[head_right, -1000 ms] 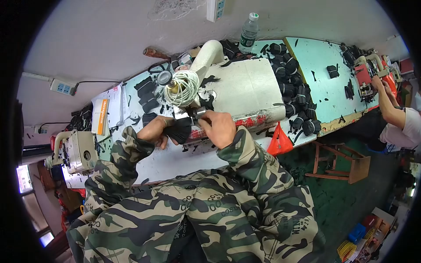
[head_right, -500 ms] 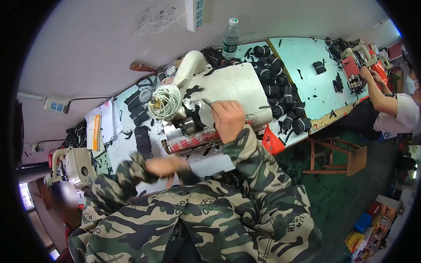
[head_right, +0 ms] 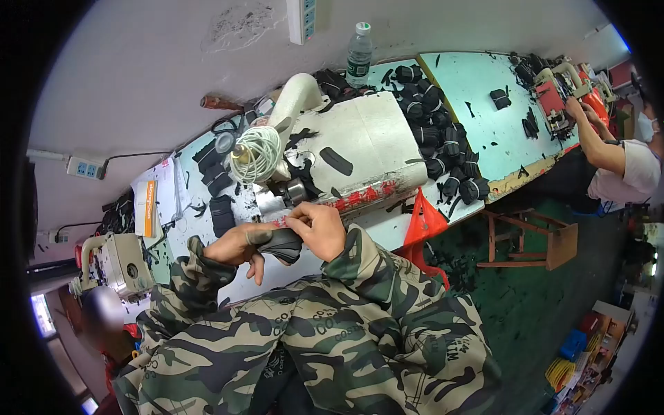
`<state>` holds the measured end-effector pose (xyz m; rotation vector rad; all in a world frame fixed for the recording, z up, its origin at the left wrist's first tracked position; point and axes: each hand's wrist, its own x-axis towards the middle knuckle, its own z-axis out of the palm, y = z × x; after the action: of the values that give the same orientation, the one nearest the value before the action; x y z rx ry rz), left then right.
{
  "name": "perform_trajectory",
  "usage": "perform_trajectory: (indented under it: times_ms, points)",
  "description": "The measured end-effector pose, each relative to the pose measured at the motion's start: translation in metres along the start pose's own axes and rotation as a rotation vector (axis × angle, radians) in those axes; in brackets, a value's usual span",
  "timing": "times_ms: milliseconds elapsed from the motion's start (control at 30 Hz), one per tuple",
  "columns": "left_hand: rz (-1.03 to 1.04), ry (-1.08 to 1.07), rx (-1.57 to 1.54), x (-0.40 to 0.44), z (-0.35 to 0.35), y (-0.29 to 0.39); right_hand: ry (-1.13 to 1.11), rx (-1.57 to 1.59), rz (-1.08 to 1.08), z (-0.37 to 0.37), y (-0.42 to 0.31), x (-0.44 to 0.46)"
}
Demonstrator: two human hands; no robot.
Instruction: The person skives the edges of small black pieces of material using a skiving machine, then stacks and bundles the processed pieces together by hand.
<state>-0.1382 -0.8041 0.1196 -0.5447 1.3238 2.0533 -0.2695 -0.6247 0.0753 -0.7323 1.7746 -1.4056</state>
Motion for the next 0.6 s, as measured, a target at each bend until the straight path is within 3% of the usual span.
perform_trajectory:
  times_ms: [67, 100, 233, 600]
  points:
    - [-0.004, -0.009, 0.025, -0.003, -0.003, 0.004, 0.123, -0.209, -0.27, -0.001, -0.008, 0.008]
    - [-0.019, 0.133, 0.106, -0.004, -0.002, 0.006, 0.216, -0.304, -0.317, -0.006, -0.014, 0.011]
    - [-0.02, 0.467, 0.166, 0.005, -0.033, 0.0, 0.123, -0.306, -0.214, -0.024, -0.019, 0.019]
    - [-0.088, 0.424, 0.223, 0.007, -0.048, 0.007, 0.066, -0.378, -0.204, -0.034, -0.007, 0.029]
